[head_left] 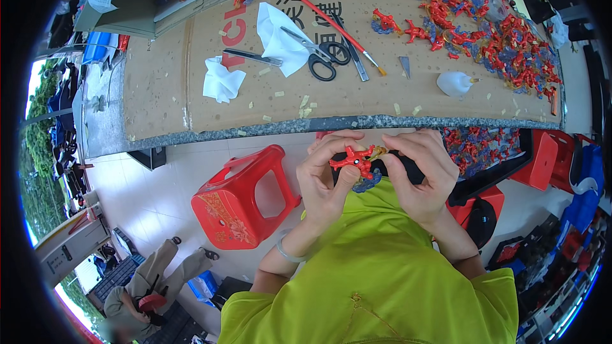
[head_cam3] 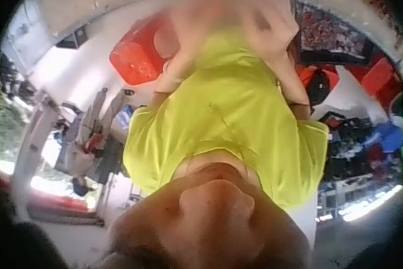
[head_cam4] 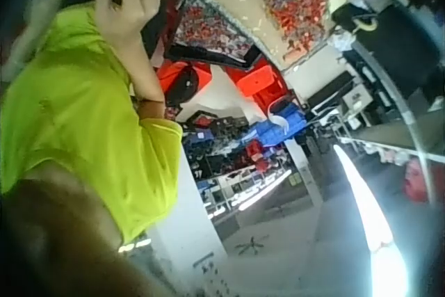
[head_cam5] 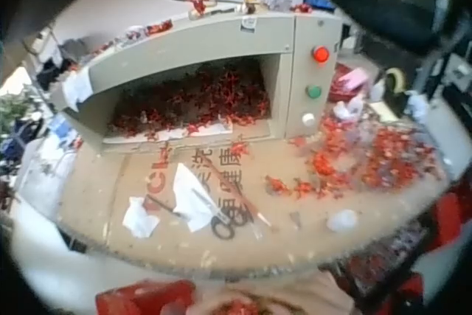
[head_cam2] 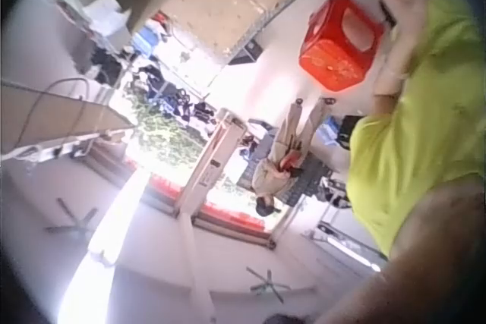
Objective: The person glues together small red plastic components using a glue bottle and a paint brush.
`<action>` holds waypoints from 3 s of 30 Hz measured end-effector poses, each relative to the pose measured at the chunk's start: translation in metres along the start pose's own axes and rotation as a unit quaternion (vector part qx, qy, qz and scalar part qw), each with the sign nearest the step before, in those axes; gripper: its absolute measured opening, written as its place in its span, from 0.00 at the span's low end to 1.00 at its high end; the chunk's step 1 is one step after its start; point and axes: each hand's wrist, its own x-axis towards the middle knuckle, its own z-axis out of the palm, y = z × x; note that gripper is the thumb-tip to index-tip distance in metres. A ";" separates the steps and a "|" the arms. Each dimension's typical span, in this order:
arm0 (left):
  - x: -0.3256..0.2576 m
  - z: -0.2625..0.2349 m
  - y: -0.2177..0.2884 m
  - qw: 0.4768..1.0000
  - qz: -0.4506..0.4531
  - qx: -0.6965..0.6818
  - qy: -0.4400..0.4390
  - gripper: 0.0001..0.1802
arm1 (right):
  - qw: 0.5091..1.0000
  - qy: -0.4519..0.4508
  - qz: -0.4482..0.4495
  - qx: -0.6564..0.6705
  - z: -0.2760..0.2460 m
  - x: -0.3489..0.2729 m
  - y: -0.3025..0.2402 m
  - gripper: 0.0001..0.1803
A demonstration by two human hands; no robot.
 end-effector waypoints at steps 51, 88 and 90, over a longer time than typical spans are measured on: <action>0.013 -0.010 0.007 0.945 0.223 0.237 -0.035 0.19 | 0.999 0.005 -0.040 0.013 0.000 0.002 0.003 0.10; 0.008 -0.012 -0.005 0.987 -0.028 -0.094 -0.128 0.23 | 0.990 -0.062 0.090 0.087 -0.003 -0.005 0.000 0.08; 0.008 -0.011 -0.004 0.986 -0.033 -0.103 -0.126 0.21 | 0.990 -0.060 0.094 0.083 -0.003 -0.006 0.002 0.08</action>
